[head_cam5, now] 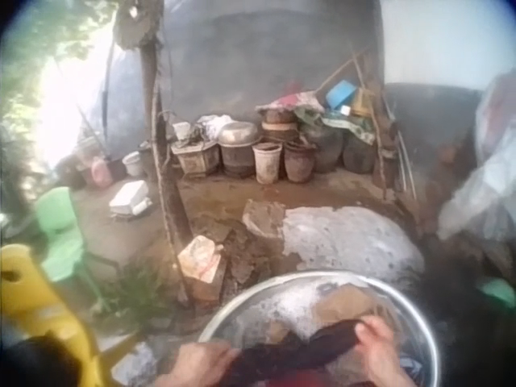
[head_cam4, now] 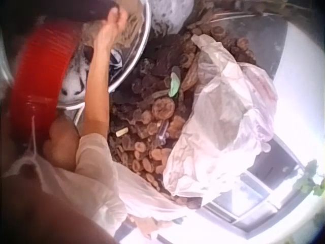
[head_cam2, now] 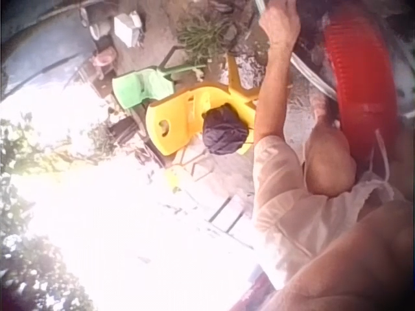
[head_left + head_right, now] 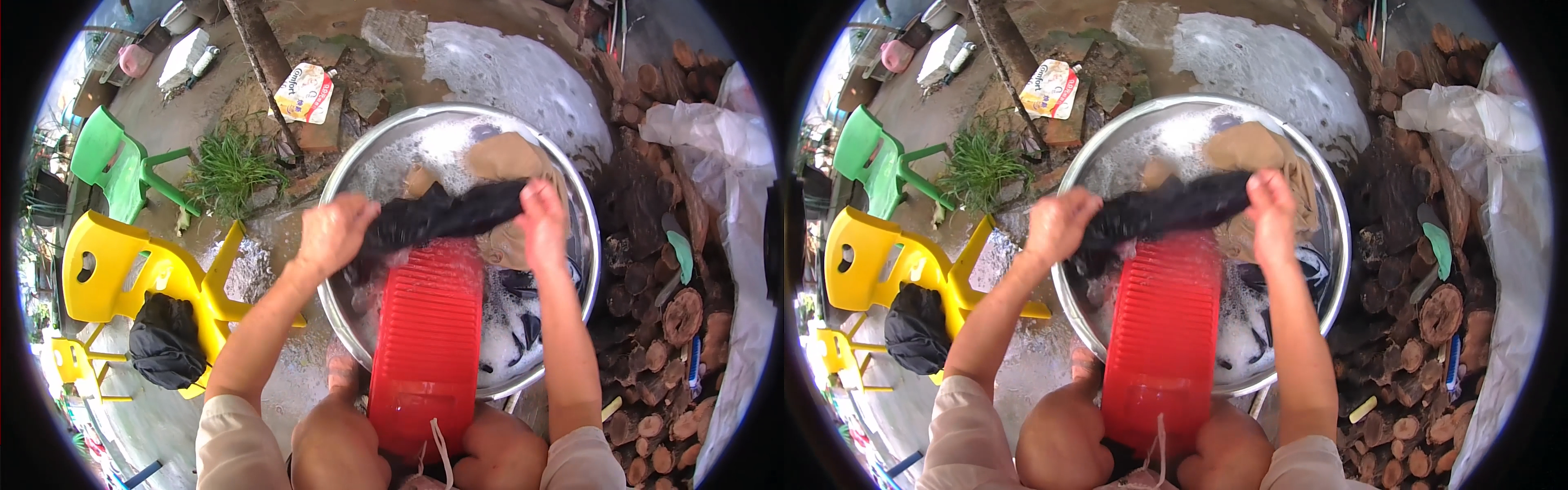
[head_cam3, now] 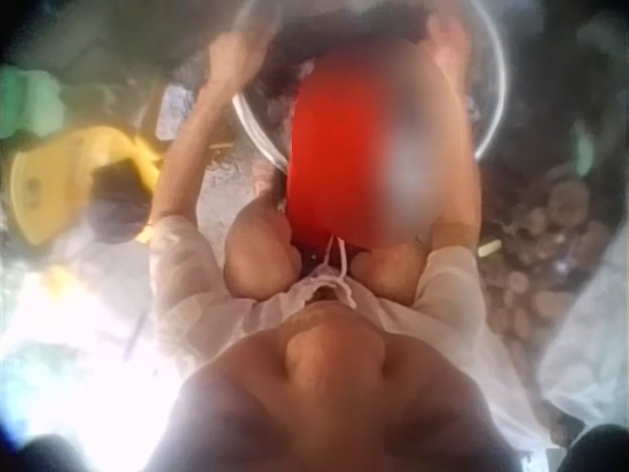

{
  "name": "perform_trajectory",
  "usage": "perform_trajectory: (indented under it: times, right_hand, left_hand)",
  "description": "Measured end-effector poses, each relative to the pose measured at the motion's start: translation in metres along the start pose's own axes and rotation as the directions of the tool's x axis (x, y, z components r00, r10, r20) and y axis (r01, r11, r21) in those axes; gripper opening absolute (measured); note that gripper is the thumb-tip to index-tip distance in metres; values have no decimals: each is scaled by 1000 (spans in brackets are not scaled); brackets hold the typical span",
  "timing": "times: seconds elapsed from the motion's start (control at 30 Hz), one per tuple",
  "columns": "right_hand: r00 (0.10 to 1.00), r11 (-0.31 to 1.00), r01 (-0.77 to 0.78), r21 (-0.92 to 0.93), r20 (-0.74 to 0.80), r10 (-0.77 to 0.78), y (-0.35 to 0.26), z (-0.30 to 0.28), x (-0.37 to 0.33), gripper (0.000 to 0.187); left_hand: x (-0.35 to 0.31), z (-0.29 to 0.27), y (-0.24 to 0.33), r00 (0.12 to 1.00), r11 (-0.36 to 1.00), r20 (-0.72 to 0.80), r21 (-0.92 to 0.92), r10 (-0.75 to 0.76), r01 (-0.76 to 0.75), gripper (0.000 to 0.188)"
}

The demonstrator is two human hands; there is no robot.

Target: The person washes clothes in a large basin by hand, using a washboard and a brush to scrub a black garment before rinsing it in the soapy water.

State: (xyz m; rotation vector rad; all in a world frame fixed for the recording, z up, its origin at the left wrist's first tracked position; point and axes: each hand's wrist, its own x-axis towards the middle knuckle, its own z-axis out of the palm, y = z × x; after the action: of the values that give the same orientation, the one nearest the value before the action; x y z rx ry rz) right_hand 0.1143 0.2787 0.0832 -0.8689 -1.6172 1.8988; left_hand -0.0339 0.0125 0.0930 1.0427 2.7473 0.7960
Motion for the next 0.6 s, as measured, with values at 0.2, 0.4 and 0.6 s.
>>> perform_trajectory:
  times: [0.2, 0.4, 0.6]
  right_hand:
    - [946, 916, 323, 239, -111, -305, -71, -16, 37, 23]
    - [911, 998, -52, 46, -407, 67, 30, -119, 40, 21]
    - [845, 472, 446, -761, 185, -501, 51, -47, -19, 33]
  left_hand:
    - [23, -47, 38, 914, 981, -405, -188, -37, -44, 18]
    - [-53, 40, 40, 990, 967, -134, -244, 41, -73, 7]
    - [-40, 79, 5, 995, 989, 69, -139, 68, -58, 31]
